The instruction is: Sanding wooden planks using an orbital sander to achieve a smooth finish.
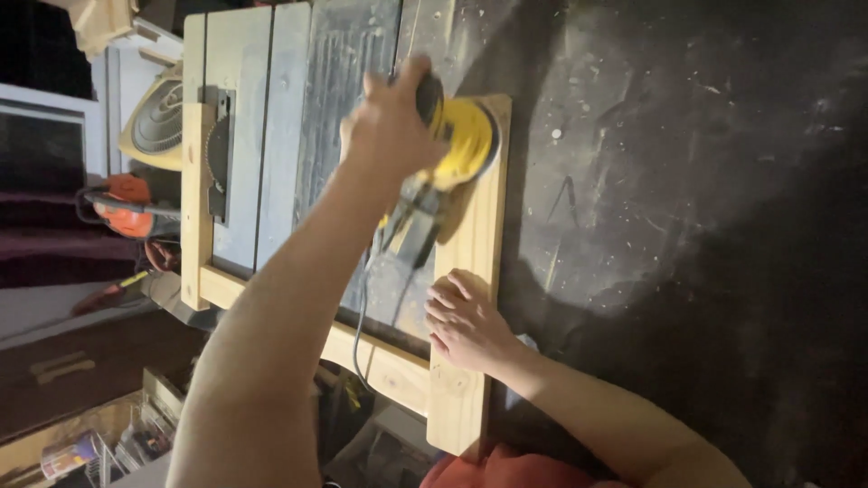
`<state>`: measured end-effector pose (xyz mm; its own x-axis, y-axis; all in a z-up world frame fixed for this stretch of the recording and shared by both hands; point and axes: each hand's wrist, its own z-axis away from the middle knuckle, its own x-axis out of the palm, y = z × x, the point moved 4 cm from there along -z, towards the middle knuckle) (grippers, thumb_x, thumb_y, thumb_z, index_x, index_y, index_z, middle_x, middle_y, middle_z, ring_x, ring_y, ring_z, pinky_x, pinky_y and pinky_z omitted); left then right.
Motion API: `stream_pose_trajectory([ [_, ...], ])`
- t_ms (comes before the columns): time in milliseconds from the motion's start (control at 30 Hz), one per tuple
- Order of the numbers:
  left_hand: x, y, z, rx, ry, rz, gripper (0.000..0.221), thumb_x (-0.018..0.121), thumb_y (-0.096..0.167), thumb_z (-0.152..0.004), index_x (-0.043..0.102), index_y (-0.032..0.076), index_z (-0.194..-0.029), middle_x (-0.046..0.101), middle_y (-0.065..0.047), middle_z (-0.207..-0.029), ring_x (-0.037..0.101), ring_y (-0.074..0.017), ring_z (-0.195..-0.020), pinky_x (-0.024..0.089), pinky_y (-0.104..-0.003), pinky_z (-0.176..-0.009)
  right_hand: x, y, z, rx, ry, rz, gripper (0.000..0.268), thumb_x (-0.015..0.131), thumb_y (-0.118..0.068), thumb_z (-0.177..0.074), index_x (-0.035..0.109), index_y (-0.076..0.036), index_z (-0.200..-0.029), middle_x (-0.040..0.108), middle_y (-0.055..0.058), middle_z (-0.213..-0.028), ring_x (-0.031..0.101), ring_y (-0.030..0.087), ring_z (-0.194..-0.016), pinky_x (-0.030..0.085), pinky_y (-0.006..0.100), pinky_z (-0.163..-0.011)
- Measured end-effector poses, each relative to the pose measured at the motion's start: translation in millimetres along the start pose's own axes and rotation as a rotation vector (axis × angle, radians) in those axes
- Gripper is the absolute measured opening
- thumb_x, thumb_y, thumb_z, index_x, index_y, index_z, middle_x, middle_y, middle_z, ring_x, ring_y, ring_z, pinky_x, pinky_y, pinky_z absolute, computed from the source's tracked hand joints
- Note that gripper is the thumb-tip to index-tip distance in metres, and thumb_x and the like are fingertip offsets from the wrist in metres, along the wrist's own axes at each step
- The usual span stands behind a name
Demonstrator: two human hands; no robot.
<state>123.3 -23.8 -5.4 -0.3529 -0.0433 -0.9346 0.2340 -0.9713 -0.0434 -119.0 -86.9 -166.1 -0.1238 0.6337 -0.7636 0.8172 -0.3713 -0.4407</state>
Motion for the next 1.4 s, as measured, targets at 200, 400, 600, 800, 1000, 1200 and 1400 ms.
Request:
stream_pose_trajectory([
  [200, -11.8, 11.8, -9.9, -0.049, -0.027, -0.057, 0.098, 0.088, 0.018, -0.076, 0.034, 0.041, -0.154, 0.04, -0.021, -0.145, 0.064, -0.0437, -0.111, 0.063, -0.053, -0.09, 5.5, 1.7, 1.6, -0.013, -0.036, -0.062, 0.024, 0.069, -0.036, -0.095, 0.079, -0.015, -0.101, 0.076, 0.0, -0.119, 0.059, 0.026, -0.133, 0.028, 0.059, -0.128],
  [400, 9.7, -8.5, 71.2, -0.017, -0.106, -0.004, 0.079, 0.082, 0.02, -0.082, 0.041, 0.04, -0.147, 0.039, -0.021, -0.152, 0.06, -0.0462, -0.12, 0.06, -0.062, -0.092, 2.2, 0.9, 1.3, -0.017, -0.002, -0.1, 0.02, 0.071, -0.031, -0.095, 0.079, -0.014, -0.101, 0.076, 0.002, -0.116, 0.061, 0.026, -0.129, 0.031, 0.057, -0.127],
  [600, 32.8, -25.6, 103.6, 0.078, -0.09, -0.137, 0.073, 0.085, 0.037, -0.082, 0.045, 0.034, -0.144, 0.05, -0.02, -0.13, 0.069, -0.0483, -0.096, 0.061, -0.063, -0.077, 7.0, -0.9, 5.2, -0.029, 0.023, -0.103, 0.023, 0.069, -0.028, -0.095, 0.078, -0.01, -0.104, 0.077, 0.003, -0.114, 0.065, 0.027, -0.123, 0.031, 0.055, -0.128],
  [800, 19.2, -30.8, 30.0, -0.022, 0.018, -0.069, 0.083, 0.087, 0.033, -0.079, 0.042, 0.042, -0.148, 0.045, -0.018, -0.146, 0.064, -0.035, -0.11, 0.065, -0.049, -0.082, 3.8, 0.7, 3.0, -0.03, 0.009, -0.04, 0.021, 0.07, -0.034, -0.093, 0.079, -0.015, -0.096, 0.076, -0.001, -0.11, 0.061, 0.026, -0.128, 0.032, 0.056, -0.125],
  [1000, -3.8, -41.3, -24.0, -0.069, 0.043, 0.013, 0.088, 0.089, 0.023, -0.077, 0.038, 0.038, -0.148, 0.053, -0.016, -0.13, 0.064, -0.0346, -0.109, 0.065, -0.044, -0.08, 3.9, 3.9, 1.3, -0.01, 0.012, -0.115, 0.019, 0.072, -0.033, -0.092, 0.078, -0.014, -0.096, 0.075, 0.001, -0.112, 0.06, 0.026, -0.128, 0.032, 0.058, -0.126],
  [1200, 5.5, -74.1, 18.1, -0.122, -0.105, 0.226, 0.088, 0.088, 0.02, -0.074, 0.042, 0.029, -0.147, 0.053, -0.013, -0.137, 0.061, -0.0308, -0.118, 0.069, -0.04, -0.084, 1.6, 3.2, 1.4, -0.02, -0.006, -0.102, 0.02, 0.074, -0.033, -0.093, 0.077, -0.014, -0.097, 0.074, 0.001, -0.113, 0.061, 0.025, -0.126, 0.033, 0.056, -0.125],
  [1400, 62.3, -139.8, 74.4, -0.151, -0.09, 0.209, 0.107, 0.099, 0.052, -0.062, 0.04, 0.046, -0.151, 0.06, -0.012, -0.131, 0.067, -0.0473, -0.119, 0.056, -0.057, -0.102, 11.7, 1.6, 1.5, -0.009, -0.155, -0.203, 0.028, 0.069, -0.033, -0.09, 0.077, -0.009, -0.103, 0.074, 0.009, -0.117, 0.058, 0.027, -0.135, 0.029, 0.058, -0.125],
])
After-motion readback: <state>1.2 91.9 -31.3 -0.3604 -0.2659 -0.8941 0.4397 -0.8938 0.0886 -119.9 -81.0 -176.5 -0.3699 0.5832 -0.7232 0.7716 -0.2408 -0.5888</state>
